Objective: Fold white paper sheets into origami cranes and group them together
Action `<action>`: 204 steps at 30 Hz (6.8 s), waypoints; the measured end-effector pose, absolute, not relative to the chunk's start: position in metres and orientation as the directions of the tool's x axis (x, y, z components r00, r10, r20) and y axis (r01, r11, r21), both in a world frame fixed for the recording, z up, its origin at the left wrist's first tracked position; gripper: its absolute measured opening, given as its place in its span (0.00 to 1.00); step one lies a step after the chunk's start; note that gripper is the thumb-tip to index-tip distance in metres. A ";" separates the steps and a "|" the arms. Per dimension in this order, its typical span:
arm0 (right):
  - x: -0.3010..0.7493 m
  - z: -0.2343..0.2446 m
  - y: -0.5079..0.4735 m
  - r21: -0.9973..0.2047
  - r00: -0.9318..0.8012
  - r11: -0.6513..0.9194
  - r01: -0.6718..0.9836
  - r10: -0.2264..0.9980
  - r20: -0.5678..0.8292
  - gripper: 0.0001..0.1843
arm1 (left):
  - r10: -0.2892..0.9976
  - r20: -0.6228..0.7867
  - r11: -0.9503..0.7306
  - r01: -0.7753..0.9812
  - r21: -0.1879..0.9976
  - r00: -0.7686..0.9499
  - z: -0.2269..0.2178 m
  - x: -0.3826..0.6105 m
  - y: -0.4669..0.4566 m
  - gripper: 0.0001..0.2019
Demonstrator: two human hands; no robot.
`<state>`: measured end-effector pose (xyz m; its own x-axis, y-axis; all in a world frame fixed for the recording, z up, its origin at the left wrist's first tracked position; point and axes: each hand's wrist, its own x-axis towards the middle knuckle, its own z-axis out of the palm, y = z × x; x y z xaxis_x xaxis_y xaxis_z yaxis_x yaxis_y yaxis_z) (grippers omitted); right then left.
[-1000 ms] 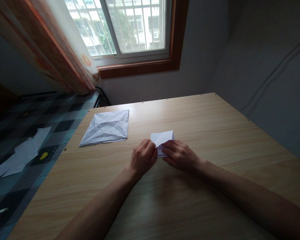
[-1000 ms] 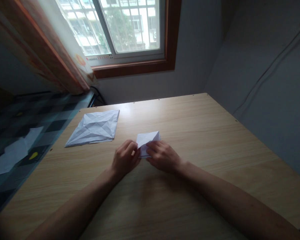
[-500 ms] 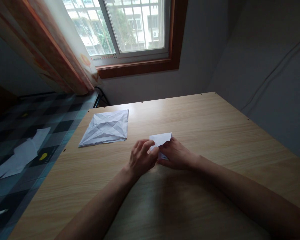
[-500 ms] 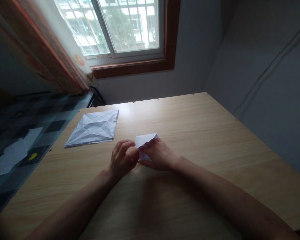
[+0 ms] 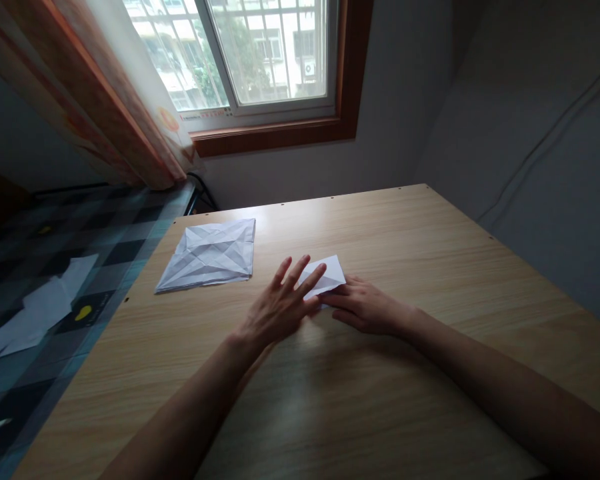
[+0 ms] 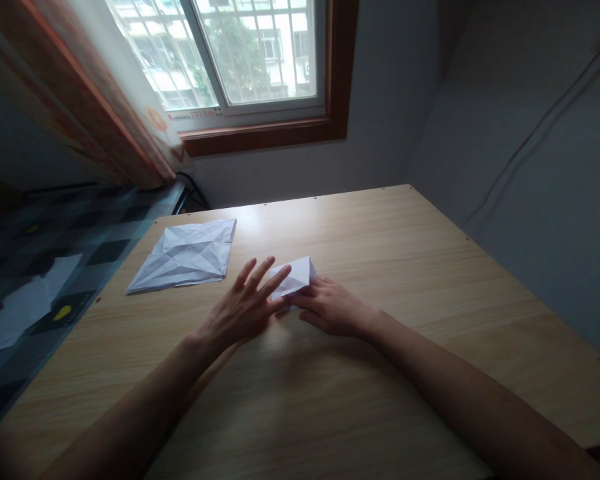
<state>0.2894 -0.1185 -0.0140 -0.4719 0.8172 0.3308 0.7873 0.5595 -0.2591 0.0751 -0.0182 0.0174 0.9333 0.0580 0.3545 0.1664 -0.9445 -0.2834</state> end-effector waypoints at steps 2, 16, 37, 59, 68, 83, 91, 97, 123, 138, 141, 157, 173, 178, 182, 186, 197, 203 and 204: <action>0.291 -0.014 -0.119 -0.298 -0.475 0.574 0.762 0.810 0.344 0.17 | 0.078 0.319 -0.946 0.171 -0.274 0.945 0.023 0.078 -0.021 0.13; 0.299 -0.011 -0.118 -0.595 -0.423 0.514 0.618 0.855 0.299 0.12 | 0.071 0.281 -0.960 0.141 -0.240 0.957 0.031 0.082 -0.019 0.05; 0.277 -0.018 -0.122 -0.425 0.138 0.004 0.905 0.943 0.304 0.16 | 0.463 0.342 -0.886 0.442 0.143 0.818 -0.001 0.094 -0.009 0.11; 0.269 -0.013 -0.118 -0.228 -0.363 0.448 0.864 0.870 0.334 0.21 | 0.521 0.418 -0.812 0.281 0.512 0.744 -0.006 0.084 0.002 0.44; 0.268 -0.013 -0.117 -0.239 -0.374 0.463 0.854 0.864 0.336 0.25 | 0.248 0.032 -0.964 0.244 0.104 0.968 0.069 0.095 0.042 0.13; 0.261 -0.011 -0.113 -0.268 -0.302 0.369 0.890 0.917 0.259 0.29 | 0.458 -0.082 -0.842 0.462 0.277 0.885 0.081 0.109 0.054 0.03; 0.261 -0.011 -0.112 -0.318 -0.267 0.332 0.888 0.936 0.230 0.33 | 0.640 0.203 -0.627 0.351 0.695 0.741 0.047 0.100 0.036 0.33; 0.261 -0.016 -0.114 -0.354 -0.265 0.346 0.869 0.930 0.256 0.29 | 0.691 0.287 -0.626 0.350 0.697 0.664 0.012 0.095 0.010 0.09; 0.272 0.021 -0.072 -0.635 -0.020 0.348 0.690 0.885 0.464 0.08 | 0.505 0.424 -0.832 0.294 0.471 0.752 -0.016 0.086 0.014 0.04; 0.284 0.004 -0.062 -0.902 0.057 0.180 0.393 0.974 0.220 0.22 | 0.563 0.271 -0.751 0.347 0.561 0.780 -0.007 0.078 0.025 0.06; 0.293 -0.002 -0.065 -0.926 -0.044 0.222 0.306 0.975 0.219 0.26 | 0.564 0.273 -0.758 0.356 0.547 0.780 -0.004 0.076 0.027 0.08; 0.281 -0.025 -0.094 -0.381 0.037 0.156 0.911 0.890 0.454 0.06 | 0.468 0.533 -0.878 0.437 0.193 0.705 0.001 0.073 -0.001 0.11; 0.289 -0.002 -0.123 0.256 -0.698 0.709 0.657 0.444 0.561 0.17 | 0.116 0.063 -0.978 0.103 0.184 0.991 0.001 0.049 -0.015 0.26; 0.297 0.003 -0.118 0.423 -0.822 0.705 0.569 0.467 0.327 0.14 | 0.099 0.056 -0.972 0.084 0.219 0.994 0.002 0.048 -0.011 0.28; 0.300 0.010 -0.109 0.501 -0.835 0.669 0.549 0.463 0.296 0.13 | 0.096 0.132 -0.973 0.065 0.222 0.987 -0.002 0.049 -0.007 0.18; 0.299 0.009 -0.105 0.557 -0.850 0.645 0.523 0.447 0.280 0.12 | 0.075 0.212 -0.975 0.027 0.221 0.974 -0.007 0.051 -0.002 0.14; 0.286 -0.009 -0.113 0.370 -0.705 0.603 0.707 0.555 0.442 0.12 | 0.068 0.336 -0.989 0.020 0.145 0.940 -0.008 0.038 0.001 0.14; 0.280 -0.010 -0.111 0.205 -0.590 0.565 0.799 0.673 0.445 0.14 | 0.089 0.318 -0.982 0.029 0.188 0.944 -0.001 0.028 0.001 0.17; 0.279 -0.009 -0.110 0.187 -0.574 0.555 0.811 0.691 0.440 0.16 | 0.094 0.332 -0.979 0.027 0.201 0.939 -0.002 0.028 0.003 0.17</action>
